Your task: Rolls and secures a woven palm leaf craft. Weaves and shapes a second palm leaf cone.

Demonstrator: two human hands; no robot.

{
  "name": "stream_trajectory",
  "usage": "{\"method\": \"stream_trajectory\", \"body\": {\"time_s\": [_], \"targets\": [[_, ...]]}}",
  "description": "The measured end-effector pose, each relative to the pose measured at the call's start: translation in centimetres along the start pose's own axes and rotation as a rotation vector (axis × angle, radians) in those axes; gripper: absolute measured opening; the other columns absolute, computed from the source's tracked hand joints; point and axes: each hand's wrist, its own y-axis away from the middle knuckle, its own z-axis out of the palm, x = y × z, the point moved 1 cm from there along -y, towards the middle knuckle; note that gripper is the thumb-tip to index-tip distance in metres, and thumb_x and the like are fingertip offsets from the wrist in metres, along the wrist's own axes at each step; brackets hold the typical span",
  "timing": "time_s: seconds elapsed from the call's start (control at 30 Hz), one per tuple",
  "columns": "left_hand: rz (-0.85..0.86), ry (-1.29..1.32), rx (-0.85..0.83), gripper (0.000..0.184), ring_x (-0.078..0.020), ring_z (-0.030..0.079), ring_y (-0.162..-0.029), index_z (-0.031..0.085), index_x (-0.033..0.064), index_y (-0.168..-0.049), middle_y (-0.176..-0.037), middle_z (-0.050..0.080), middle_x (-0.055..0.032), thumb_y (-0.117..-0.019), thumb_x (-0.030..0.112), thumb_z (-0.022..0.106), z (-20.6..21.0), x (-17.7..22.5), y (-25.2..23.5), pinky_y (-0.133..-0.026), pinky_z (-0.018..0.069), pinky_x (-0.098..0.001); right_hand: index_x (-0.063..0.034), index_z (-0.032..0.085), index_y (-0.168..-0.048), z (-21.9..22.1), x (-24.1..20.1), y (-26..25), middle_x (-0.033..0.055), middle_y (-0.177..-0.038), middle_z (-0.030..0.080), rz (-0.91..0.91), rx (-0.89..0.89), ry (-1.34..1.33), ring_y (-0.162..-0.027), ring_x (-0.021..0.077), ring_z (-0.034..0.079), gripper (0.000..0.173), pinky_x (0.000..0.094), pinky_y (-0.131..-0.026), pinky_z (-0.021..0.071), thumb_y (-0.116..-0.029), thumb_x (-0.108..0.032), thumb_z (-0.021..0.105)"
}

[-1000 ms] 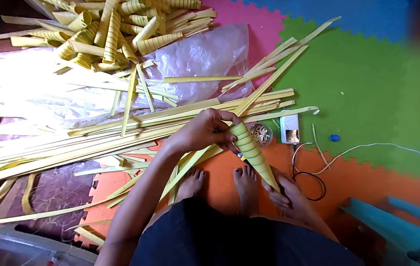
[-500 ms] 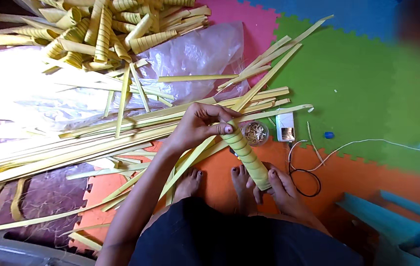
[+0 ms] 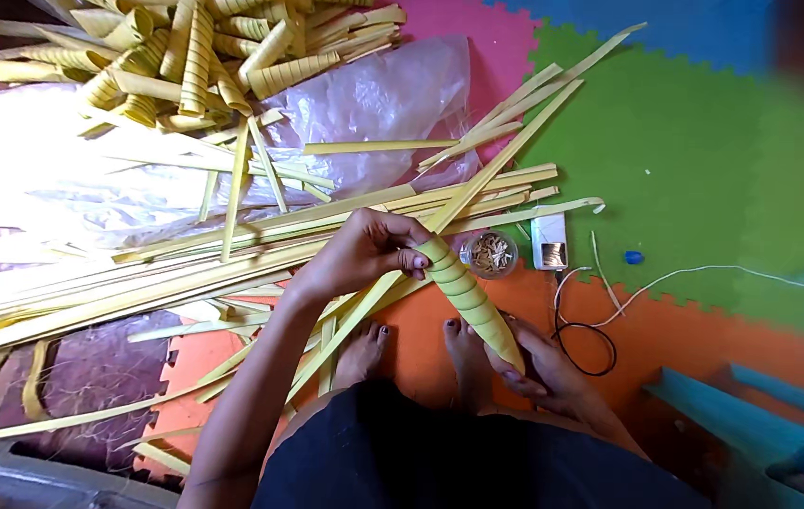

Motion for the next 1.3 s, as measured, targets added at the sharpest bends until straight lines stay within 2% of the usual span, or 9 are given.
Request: {"method": "stream_trajectory", "body": {"time_s": [0.23, 0.33, 0.43, 0.57, 0.73, 0.77, 0.83, 0.93, 1.3], "targets": [[0.264, -0.177, -0.356, 0.010, -0.0026, 0.068, -0.095, 0.072, 0.0032, -0.100, -0.095, 0.073, 0.0008, -0.0914, 0.009, 0.071, -3.9, -7.7, -2.7, -0.090, 0.0559, -0.0213, -0.0093, 0.065, -0.126, -1.7, -0.6, 0.2, -0.0121, -0.058, 0.053, 0.172, -0.183, -0.492, -0.041, -0.0092, 0.047, 0.034, 0.0061, -0.040, 0.0403, -0.1055, -0.032, 0.051], [0.086, -0.044, -0.343, 0.009, -0.0069, 0.072, -0.074, 0.066, -0.0002, -0.104, -0.084, 0.072, -0.0033, -0.0952, 0.000, 0.066, -3.2, -7.0, -2.4, -0.070, 0.0617, -0.0226, -0.0161, 0.065, -0.123, -1.3, -0.1, -0.1, -0.0114, -0.087, 0.069, -0.277, 0.220, 0.202, -0.055, -0.0083, 0.052, 0.036, 0.0085, -0.050, 0.0433, -0.1073, -0.042, 0.045], [-0.081, 0.019, -0.182, 0.011, -0.0117, 0.069, -0.062, 0.061, 0.0011, -0.105, -0.079, 0.068, -0.0046, -0.0965, -0.006, 0.061, -1.6, -5.2, -1.2, -0.058, 0.0609, -0.0266, 0.0029, 0.059, -0.137, -1.9, 0.6, -0.4, 0.0036, -0.109, 0.068, -0.629, 0.368, 0.849, -0.077, 0.0010, 0.062, 0.047, 0.0181, -0.067, 0.0537, -0.1104, -0.031, 0.039], [-0.012, 0.213, -0.375, 0.022, -0.0120, 0.074, -0.067, 0.064, -0.0020, -0.115, -0.079, 0.074, -0.0043, -0.0943, -0.009, 0.063, -3.3, -7.2, -1.9, -0.064, 0.0641, -0.0256, -0.0122, 0.064, -0.105, -0.6, 0.1, 0.4, -0.0030, -0.079, 0.070, -0.135, 0.285, 0.186, -0.046, -0.0054, 0.049, 0.043, 0.0097, -0.042, 0.0393, -0.1109, -0.028, 0.025], [0.366, 0.095, -0.202, 0.008, -0.0036, 0.070, -0.098, 0.072, 0.0043, -0.096, -0.103, 0.075, 0.0019, -0.0952, 0.011, 0.069, -4.0, -7.9, -1.3, -0.089, 0.0582, -0.0229, -0.0177, 0.069, -0.102, 0.3, -1.2, 0.4, -0.0047, -0.083, 0.072, -0.020, 0.028, 0.111, -0.050, -0.0048, 0.053, 0.044, 0.0109, -0.044, 0.0426, -0.1086, -0.045, 0.036], [0.370, 0.118, -0.157, 0.010, -0.0070, 0.069, -0.109, 0.072, 0.0069, -0.093, -0.110, 0.074, 0.0012, -0.0975, 0.015, 0.068, -3.9, -7.5, -0.9, -0.098, 0.0563, -0.0272, -0.0176, 0.070, -0.103, 0.5, -1.5, 0.1, -0.0053, -0.085, 0.073, -0.067, 0.026, 0.211, -0.055, -0.0029, 0.058, 0.045, 0.0132, -0.048, 0.0474, -0.1089, -0.045, 0.035], [0.263, 0.144, 0.037, 0.018, -0.0050, 0.068, -0.089, 0.064, 0.0056, -0.075, -0.087, 0.070, 0.0013, -0.0916, 0.004, 0.070, -2.4, -5.3, 0.6, -0.086, 0.0565, -0.0230, -0.0121, 0.071, -0.107, 0.1, -2.5, -0.7, -0.0054, -0.093, 0.074, -0.260, 0.086, 0.513, -0.075, -0.0005, 0.068, 0.039, 0.0179, -0.068, 0.0573, -0.1097, -0.027, 0.035], [0.553, -0.131, -0.069, 0.008, -0.0047, 0.070, -0.097, 0.068, 0.0041, -0.086, -0.098, 0.074, -0.0009, -0.0936, 0.003, 0.066, -3.6, -7.0, -0.3, -0.088, 0.0581, -0.0213, -0.0032, 0.072, -0.116, 0.3, -5.0, -2.3, 0.0004, -0.114, 0.072, -0.664, 0.301, 0.987, -0.107, 0.0051, 0.067, 0.028, 0.0265, -0.094, 0.0563, -0.1047, -0.015, 0.049], [0.302, -0.215, -0.047, 0.006, -0.0076, 0.072, -0.082, 0.063, 0.0016, -0.095, -0.088, 0.073, -0.0057, -0.0939, -0.002, 0.068, 1.6, -4.1, -5.3, -0.079, 0.0592, -0.0235, 0.0019, 0.069, -0.095, 4.2, -9.8, -7.0, 0.0072, -0.094, 0.066, -1.101, 0.498, 1.281, -0.090, 0.0082, 0.065, 0.004, 0.0206, -0.080, 0.0560, -0.0942, 0.001, 0.066]]}}
